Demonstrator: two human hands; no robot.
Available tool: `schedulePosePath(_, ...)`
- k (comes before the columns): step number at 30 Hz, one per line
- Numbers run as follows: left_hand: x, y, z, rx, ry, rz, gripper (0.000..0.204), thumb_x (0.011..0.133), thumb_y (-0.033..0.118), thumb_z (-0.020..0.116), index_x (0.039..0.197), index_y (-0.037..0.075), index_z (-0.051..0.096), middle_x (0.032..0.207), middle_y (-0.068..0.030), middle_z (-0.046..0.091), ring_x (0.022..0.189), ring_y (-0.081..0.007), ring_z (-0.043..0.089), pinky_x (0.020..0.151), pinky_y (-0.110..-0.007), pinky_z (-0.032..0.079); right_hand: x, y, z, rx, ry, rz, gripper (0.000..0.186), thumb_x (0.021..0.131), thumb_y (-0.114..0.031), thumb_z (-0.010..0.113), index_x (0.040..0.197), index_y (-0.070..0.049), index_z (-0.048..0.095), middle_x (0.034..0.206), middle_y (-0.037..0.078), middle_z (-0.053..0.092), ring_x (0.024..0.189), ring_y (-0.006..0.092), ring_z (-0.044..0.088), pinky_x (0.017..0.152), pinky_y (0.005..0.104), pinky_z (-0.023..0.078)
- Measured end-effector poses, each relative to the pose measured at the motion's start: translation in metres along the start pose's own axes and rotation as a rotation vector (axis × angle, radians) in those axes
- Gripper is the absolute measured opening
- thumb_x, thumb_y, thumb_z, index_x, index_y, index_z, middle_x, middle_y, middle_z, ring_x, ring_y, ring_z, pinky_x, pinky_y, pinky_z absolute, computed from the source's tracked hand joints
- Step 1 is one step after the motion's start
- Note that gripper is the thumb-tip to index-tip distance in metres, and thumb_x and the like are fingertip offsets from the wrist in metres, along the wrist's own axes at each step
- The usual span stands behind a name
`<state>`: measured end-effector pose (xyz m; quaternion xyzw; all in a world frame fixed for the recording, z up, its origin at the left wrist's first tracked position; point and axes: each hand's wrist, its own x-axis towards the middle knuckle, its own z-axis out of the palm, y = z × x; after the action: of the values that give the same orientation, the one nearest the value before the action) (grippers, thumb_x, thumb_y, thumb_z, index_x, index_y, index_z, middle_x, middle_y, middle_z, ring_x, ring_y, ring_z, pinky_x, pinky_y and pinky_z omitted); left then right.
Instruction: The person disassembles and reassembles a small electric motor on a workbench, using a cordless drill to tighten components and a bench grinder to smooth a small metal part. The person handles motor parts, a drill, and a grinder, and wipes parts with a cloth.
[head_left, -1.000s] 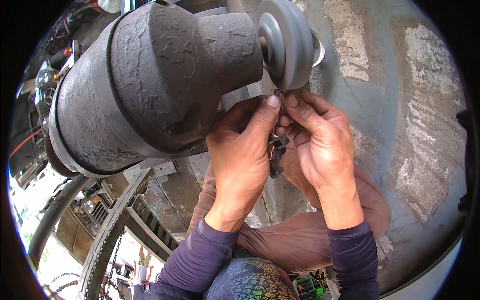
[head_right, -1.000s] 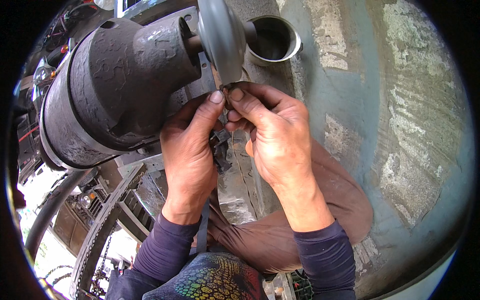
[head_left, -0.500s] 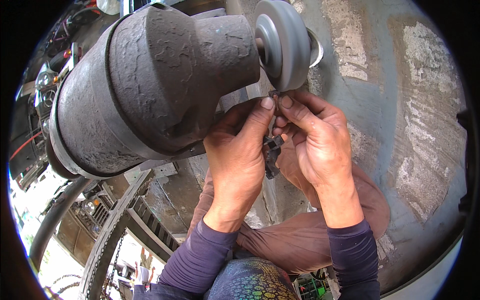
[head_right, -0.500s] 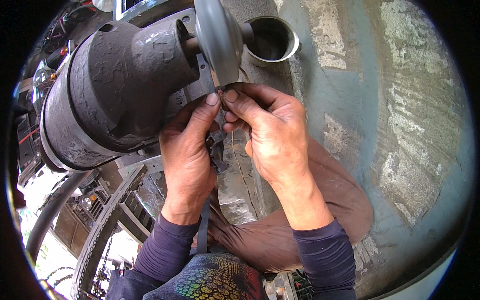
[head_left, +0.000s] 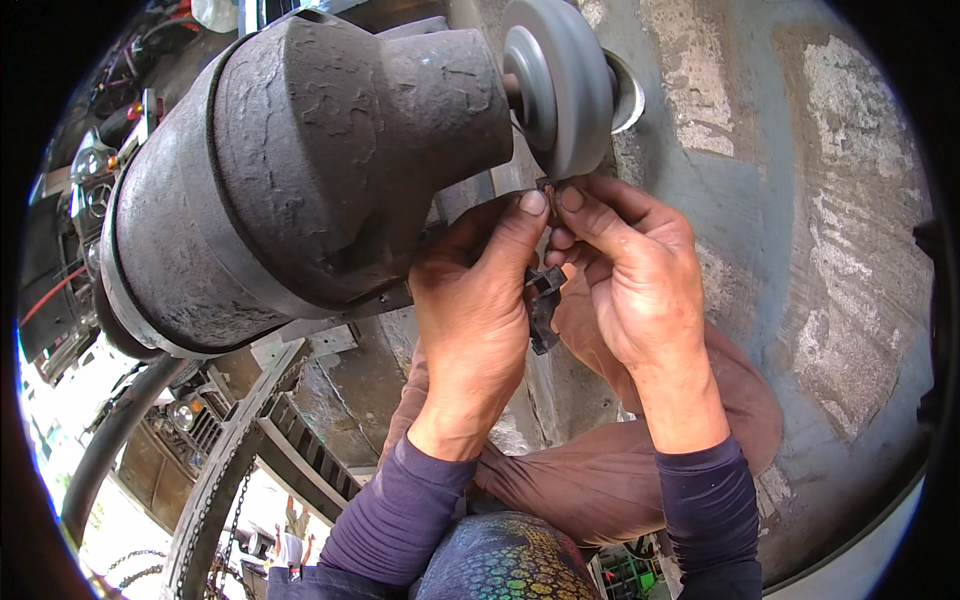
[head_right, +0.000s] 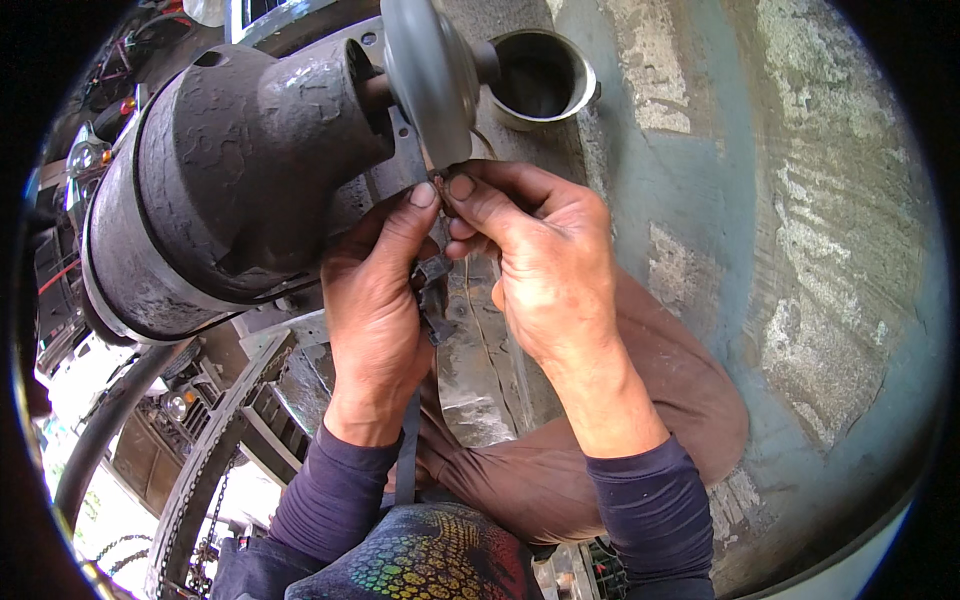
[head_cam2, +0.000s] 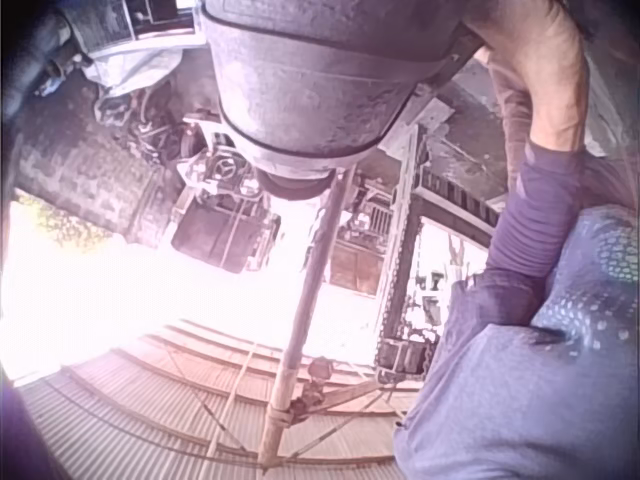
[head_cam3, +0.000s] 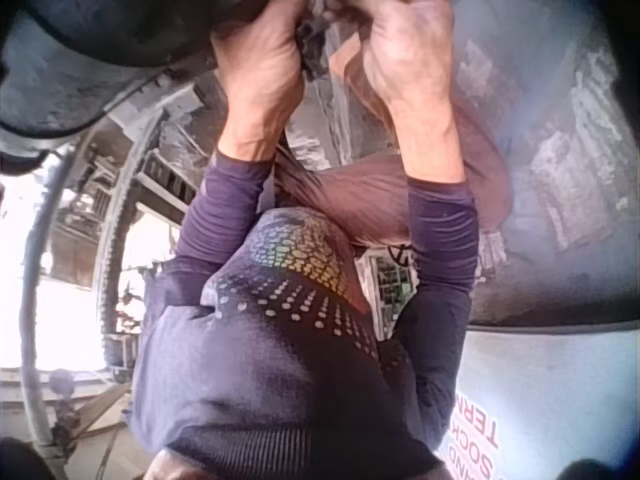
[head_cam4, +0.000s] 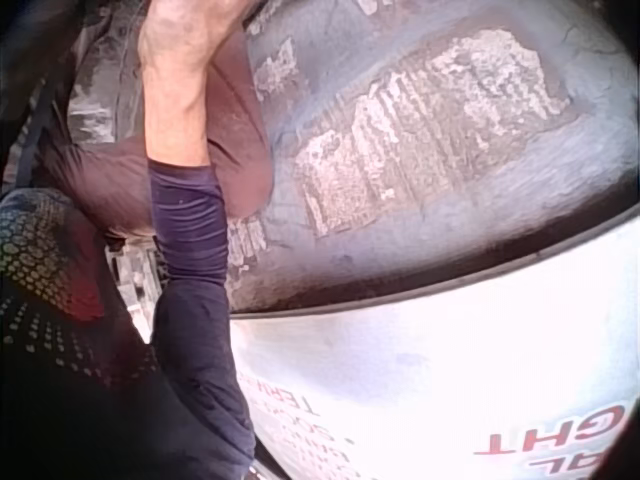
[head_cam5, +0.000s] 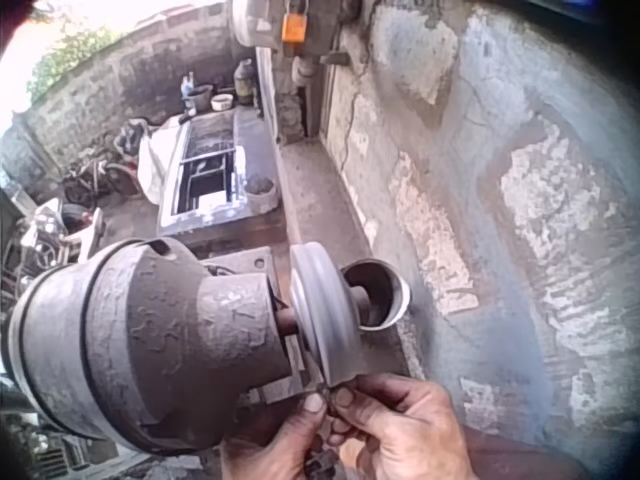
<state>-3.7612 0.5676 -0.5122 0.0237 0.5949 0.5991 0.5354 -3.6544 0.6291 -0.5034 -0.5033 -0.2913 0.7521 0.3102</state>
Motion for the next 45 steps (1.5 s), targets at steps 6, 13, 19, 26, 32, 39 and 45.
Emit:
schedulePosePath(6,-0.0015,0.0023,0.003,-0.045,-0.025,0.043,0.024,0.1,0.018,0.072,0.106,-0.005,0.076,0.088,-0.0052,0.074,0.077,-0.0078,0.064,0.069,-0.022,0.05,-0.0004,0.0004,-0.0025,0.003,-0.006,0.001,0.027,0.098,-0.007,0.069,0.118,0.01,0.067,0.095,0.011,0.072,0.08,0.0157,0.067,0.073,0.0289,0.056)
schedulePosePath(13,-0.0009,0.0044,0.0048,-0.024,-0.011,-0.003,0.024,0.1,0.018,0.072,0.107,-0.005,0.075,0.086,-0.0029,0.072,0.076,-0.0066,0.061,0.067,-0.021,0.048,0.0001,0.0024,-0.0006,0.083,0.019,-0.02,0.021,0.098,-0.005,0.069,0.112,0.01,0.071,0.089,0.01,0.073,0.075,0.0128,0.067,0.07,0.0251,0.057)
schedulePosePath(19,-0.0009,0.0048,0.0062,-0.01,-0.009,-0.015,0.023,0.1,0.018,0.072,0.107,-0.004,0.075,0.085,-0.0016,0.071,0.075,-0.0056,0.06,0.065,-0.021,0.046,-0.0008,0.0024,-0.0006,0.099,0.048,-0.013,0.022,0.098,-0.006,0.07,0.112,0.01,0.071,0.089,0.009,0.072,0.076,0.0132,0.067,0.07,0.0257,0.056)
schedulePosePath(26,0.0009,0.0021,0.0075,0.026,-0.006,0.004,0.023,0.1,0.02,0.072,0.106,-0.002,0.077,0.082,0.0,0.07,0.069,-0.0033,0.057,0.059,-0.019,0.042,-0.0003,0.0022,-0.0035,0.125,0.039,-0.006,0.022,0.098,-0.007,0.07,0.113,0.009,0.071,0.092,0.01,0.072,0.078,0.0129,0.066,0.073,0.0262,0.057)
schedulePosePath(32,0.0001,0.0039,0.0062,0.049,0.001,-0.007,0.023,0.1,0.021,0.072,0.105,-0.001,0.077,0.081,0.0007,0.07,0.067,-0.0024,0.056,0.056,-0.019,0.041,-0.0003,0.0018,-0.0027,0.12,0.044,0.004,0.024,0.098,-0.007,0.069,0.115,0.01,0.07,0.092,0.009,0.072,0.079,0.0129,0.066,0.073,0.0259,0.056)
schedulePosePath(39,-0.0003,0.0042,0.0077,0.006,0.004,-0.005,0.022,0.1,0.019,0.072,0.105,-0.002,0.076,0.082,-0.0005,0.071,0.07,-0.0037,0.058,0.058,-0.019,0.042,0.0005,0.0024,-0.0028,0.106,0.041,-0.005,0.022,0.098,-0.006,0.069,0.114,0.01,0.071,0.091,0.009,0.072,0.079,0.0133,0.067,0.072,0.0262,0.057)
schedulePosePath(45,-0.0004,0.0035,0.0065,-0.002,0.016,-0.011,0.023,0.099,0.019,0.073,0.105,-0.003,0.076,0.083,-0.0012,0.071,0.072,-0.0047,0.06,0.061,-0.019,0.044,0.001,0.0017,-0.006,0.066,-0.016,0.009,0.028,0.098,-0.007,0.068,0.12,0.011,0.065,0.101,0.012,0.072,0.085,0.0167,0.067,0.076,0.032,0.057)
